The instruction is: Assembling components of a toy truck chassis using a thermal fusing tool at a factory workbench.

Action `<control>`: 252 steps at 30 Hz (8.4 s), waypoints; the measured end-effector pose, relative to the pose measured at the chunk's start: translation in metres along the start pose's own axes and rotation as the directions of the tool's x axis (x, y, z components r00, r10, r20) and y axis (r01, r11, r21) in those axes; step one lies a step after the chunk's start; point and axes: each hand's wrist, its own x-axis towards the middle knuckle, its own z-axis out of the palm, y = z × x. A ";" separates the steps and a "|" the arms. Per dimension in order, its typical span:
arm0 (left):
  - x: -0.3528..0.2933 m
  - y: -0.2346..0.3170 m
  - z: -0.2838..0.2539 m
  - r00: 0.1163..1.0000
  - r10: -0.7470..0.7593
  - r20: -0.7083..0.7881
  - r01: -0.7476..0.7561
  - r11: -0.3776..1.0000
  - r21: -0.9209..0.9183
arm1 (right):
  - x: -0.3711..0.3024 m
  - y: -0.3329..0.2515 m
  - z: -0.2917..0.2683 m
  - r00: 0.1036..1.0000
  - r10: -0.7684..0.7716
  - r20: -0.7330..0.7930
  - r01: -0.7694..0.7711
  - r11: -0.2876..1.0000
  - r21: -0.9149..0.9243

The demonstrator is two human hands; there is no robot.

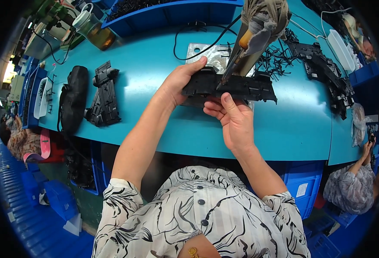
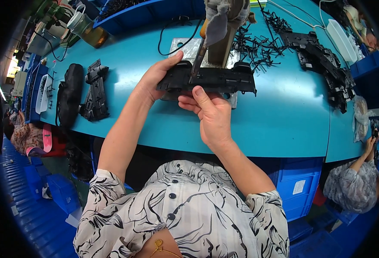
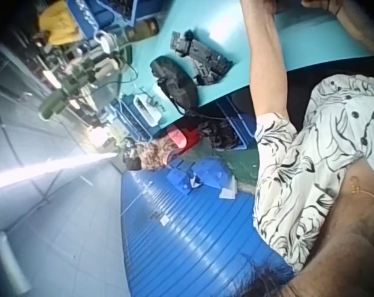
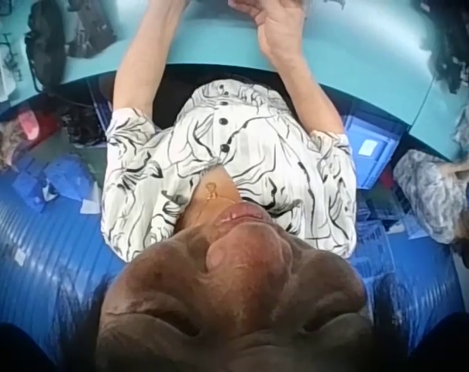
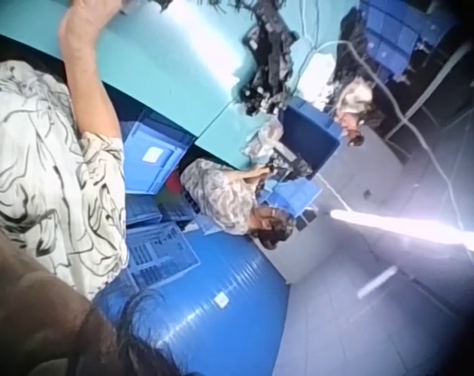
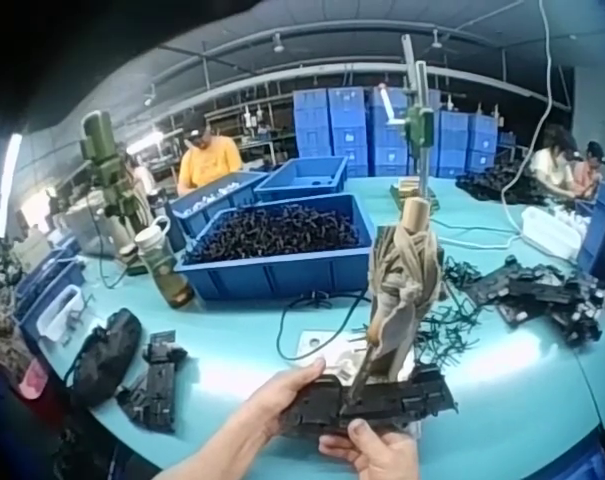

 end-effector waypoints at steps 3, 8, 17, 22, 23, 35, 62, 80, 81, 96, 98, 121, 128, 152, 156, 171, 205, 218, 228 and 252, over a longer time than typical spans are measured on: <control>-0.001 0.000 0.000 1.000 -0.009 0.024 0.010 1.000 -0.019 | -0.002 0.004 -0.003 1.000 0.015 0.001 -0.015 1.000 0.012; -0.003 -0.002 0.001 0.999 -0.044 -0.003 0.044 0.998 -0.036 | -0.003 0.003 -0.002 1.000 0.014 -0.010 -0.014 1.000 0.012; -0.009 0.006 0.005 0.999 -0.014 -0.042 0.017 0.998 0.057 | -0.001 0.002 0.001 1.000 0.007 0.003 -0.007 1.000 0.005; -0.033 -0.002 0.013 0.982 0.050 -0.180 -0.029 0.993 0.116 | -0.014 0.010 -0.010 0.996 0.089 0.011 -0.089 0.995 0.050; -0.041 -0.005 0.015 0.974 0.074 -0.215 -0.046 0.990 0.132 | -0.019 0.012 -0.012 0.993 0.119 0.021 -0.120 0.990 0.073; -0.141 -0.024 -0.018 0.879 0.390 -0.275 -0.270 0.882 0.387 | -0.057 0.040 0.028 0.897 0.424 0.124 -0.430 0.902 0.031; -0.194 -0.038 -0.035 0.783 0.504 -0.364 -0.589 0.789 -0.176 | -0.027 0.047 0.056 0.721 -0.291 0.629 0.680 0.467 -0.565; -0.189 -0.090 -0.007 0.831 0.490 -0.264 -0.541 0.822 -0.178 | -0.057 0.036 0.051 0.970 0.195 0.146 -0.152 0.954 -0.259; -0.190 -0.088 -0.006 0.846 0.459 -0.272 -0.514 0.838 -0.183 | -0.058 0.036 0.051 0.969 0.206 0.136 -0.171 0.958 -0.231; -0.192 -0.090 0.006 0.778 0.484 -0.401 -0.544 0.838 -0.041 | -0.063 0.037 0.048 0.963 0.222 0.155 -0.185 0.957 -0.224; -0.193 -0.090 0.006 0.782 0.472 -0.406 -0.533 0.845 -0.044 | -0.064 0.037 0.047 0.960 0.229 0.161 -0.189 0.955 -0.227; -0.198 -0.055 0.011 0.568 0.777 -0.272 -0.632 0.624 0.460 | -0.061 0.035 0.065 0.661 -0.319 0.679 0.744 0.161 -0.649; -0.178 -0.044 -0.006 0.613 0.783 0.105 -0.459 0.245 0.854 | -0.057 0.042 0.050 0.934 -0.099 0.343 0.301 0.734 -0.608; -0.094 -0.047 0.003 0.994 0.055 -0.094 -0.052 0.998 0.038 | -0.044 0.007 -0.018 0.998 0.015 -0.066 -0.031 0.970 -0.243; -0.079 -0.046 0.013 0.991 0.099 -0.088 -0.101 0.995 -0.012 | -0.041 0.001 -0.015 0.993 -0.036 -0.112 0.018 0.986 -0.164; -0.072 -0.030 0.032 0.992 0.036 -0.120 -0.043 0.997 -0.058 | -0.036 -0.008 -0.009 0.987 -0.098 -0.126 0.076 0.983 -0.170; -0.074 -0.021 0.034 0.987 -0.008 -0.160 0.007 1.000 -0.011 | -0.034 -0.013 0.006 0.981 -0.129 -0.143 0.095 0.971 -0.222; -0.074 -0.016 0.033 0.990 0.006 -0.144 0.001 0.999 0.048 | -0.034 -0.014 0.010 0.982 -0.129 -0.136 0.099 0.973 -0.207; -0.072 -0.016 0.031 0.990 0.003 -0.140 0.005 0.998 0.060 | -0.035 -0.010 0.009 0.985 -0.126 -0.121 0.099 0.974 -0.206; -0.073 -0.016 0.030 0.991 -0.016 -0.129 0.016 1.000 -0.001 | -0.036 -0.006 0.002 0.992 -0.119 -0.042 0.113 0.985 -0.128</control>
